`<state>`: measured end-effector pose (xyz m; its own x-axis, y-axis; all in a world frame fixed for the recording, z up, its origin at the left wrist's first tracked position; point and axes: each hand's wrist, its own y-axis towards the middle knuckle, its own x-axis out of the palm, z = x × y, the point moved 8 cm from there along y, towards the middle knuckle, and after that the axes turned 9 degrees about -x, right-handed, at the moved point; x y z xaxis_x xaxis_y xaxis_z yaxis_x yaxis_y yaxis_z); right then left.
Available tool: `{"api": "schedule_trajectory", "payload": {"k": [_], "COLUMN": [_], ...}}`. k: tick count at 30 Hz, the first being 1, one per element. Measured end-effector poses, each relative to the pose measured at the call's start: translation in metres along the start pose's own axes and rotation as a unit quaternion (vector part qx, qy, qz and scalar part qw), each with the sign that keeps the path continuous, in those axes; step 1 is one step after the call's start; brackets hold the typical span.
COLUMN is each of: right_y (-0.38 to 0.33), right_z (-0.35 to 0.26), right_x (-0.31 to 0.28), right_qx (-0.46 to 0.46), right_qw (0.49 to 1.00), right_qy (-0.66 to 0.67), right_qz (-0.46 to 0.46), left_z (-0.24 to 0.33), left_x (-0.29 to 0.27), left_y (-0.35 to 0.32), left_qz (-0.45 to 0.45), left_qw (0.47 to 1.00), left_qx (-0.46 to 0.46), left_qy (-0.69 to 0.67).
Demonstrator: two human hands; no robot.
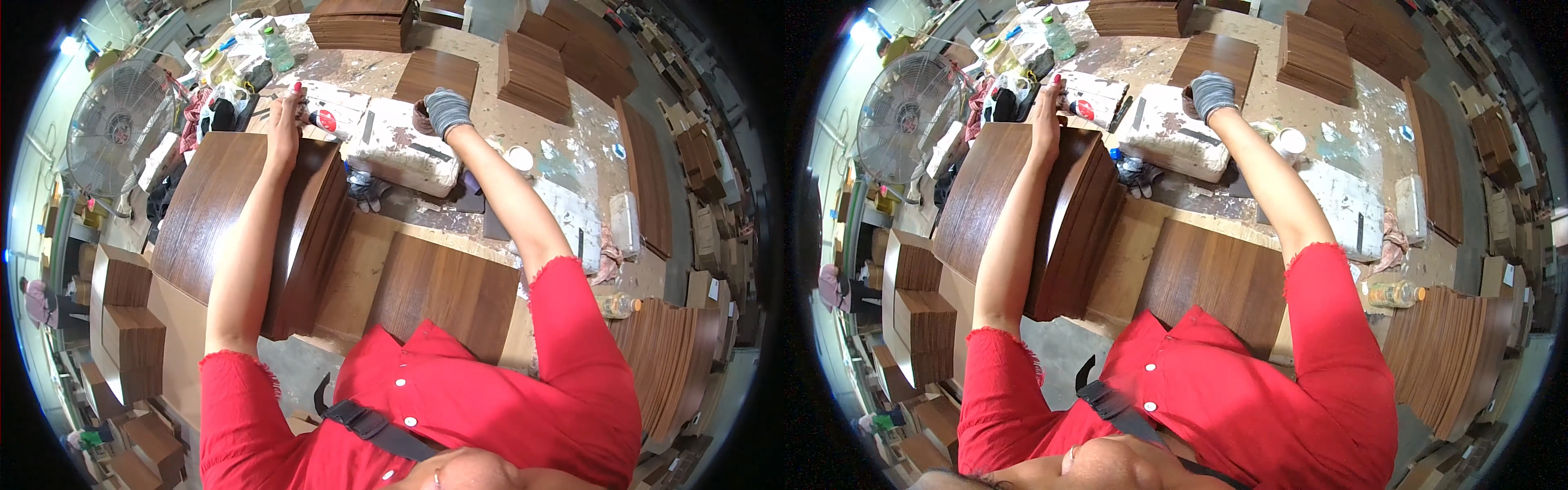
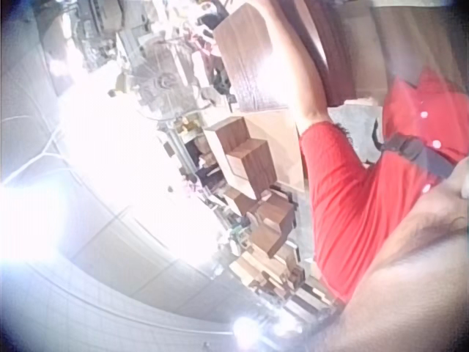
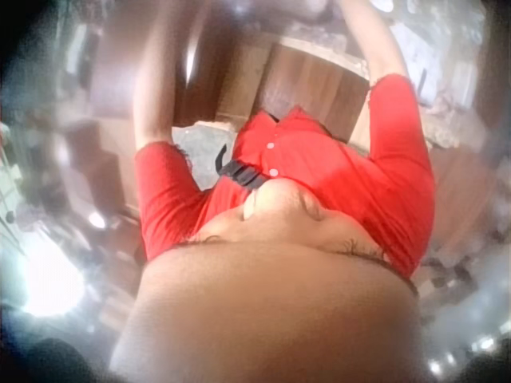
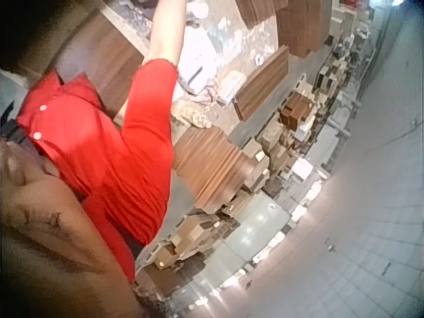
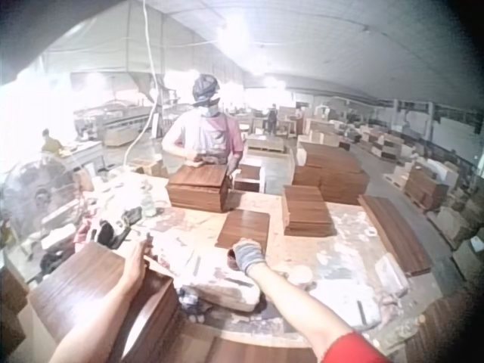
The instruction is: The person polishes several flat wooden panels at a factory workbench by hand using a cloth to wipe the surface, then applying a liquid from a bottle, and smooths out the surface with a small hand sander block.
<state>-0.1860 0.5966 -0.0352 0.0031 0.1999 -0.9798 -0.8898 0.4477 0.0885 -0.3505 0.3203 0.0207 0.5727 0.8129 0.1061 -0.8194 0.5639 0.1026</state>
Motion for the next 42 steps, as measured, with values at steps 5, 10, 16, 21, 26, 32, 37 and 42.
{"api": "schedule_trajectory", "payload": {"k": [5,10,16,21,26,32,37,42], "right_y": [0.011,0.013,0.005,-0.027,-0.054,-0.080,-0.125,-0.254], "right_z": [0.003,0.036,0.062,0.032,0.008,0.035,0.044,0.008], "right_x": [0.014,0.023,0.038,0.003,-0.024,-0.022,0.032,0.068], "right_qx": [0.005,0.066,0.110,0.047,0.032,0.095,0.216,0.212], "right_qw": [0.999,0.985,0.957,0.960,0.992,0.951,0.647,0.480], "right_qy": [0.020,0.161,0.270,0.260,0.083,0.276,0.722,0.841], "right_qz": [-0.028,0.024,0.006,0.089,0.095,0.099,0.110,0.131], "left_z": [-0.002,-0.005,0.001,-0.003,-0.017,-0.018,-0.033,-0.046], "left_x": [0.001,0.003,0.012,-0.001,-0.005,-0.005,-0.006,-0.028], "left_y": [0.002,0.002,0.001,0.005,0.014,0.017,0.018,0.034], "left_qz": [-0.013,-0.023,-0.030,-0.009,-0.016,-0.011,-0.031,0.000], "left_qw": [0.999,1.000,1.000,0.998,0.996,0.993,0.996,0.997], "left_qx": [0.001,-0.010,-0.001,0.029,0.015,0.009,-0.044,-0.057], "left_qy": [0.029,0.007,-0.010,0.061,0.082,0.121,0.073,0.059]}}
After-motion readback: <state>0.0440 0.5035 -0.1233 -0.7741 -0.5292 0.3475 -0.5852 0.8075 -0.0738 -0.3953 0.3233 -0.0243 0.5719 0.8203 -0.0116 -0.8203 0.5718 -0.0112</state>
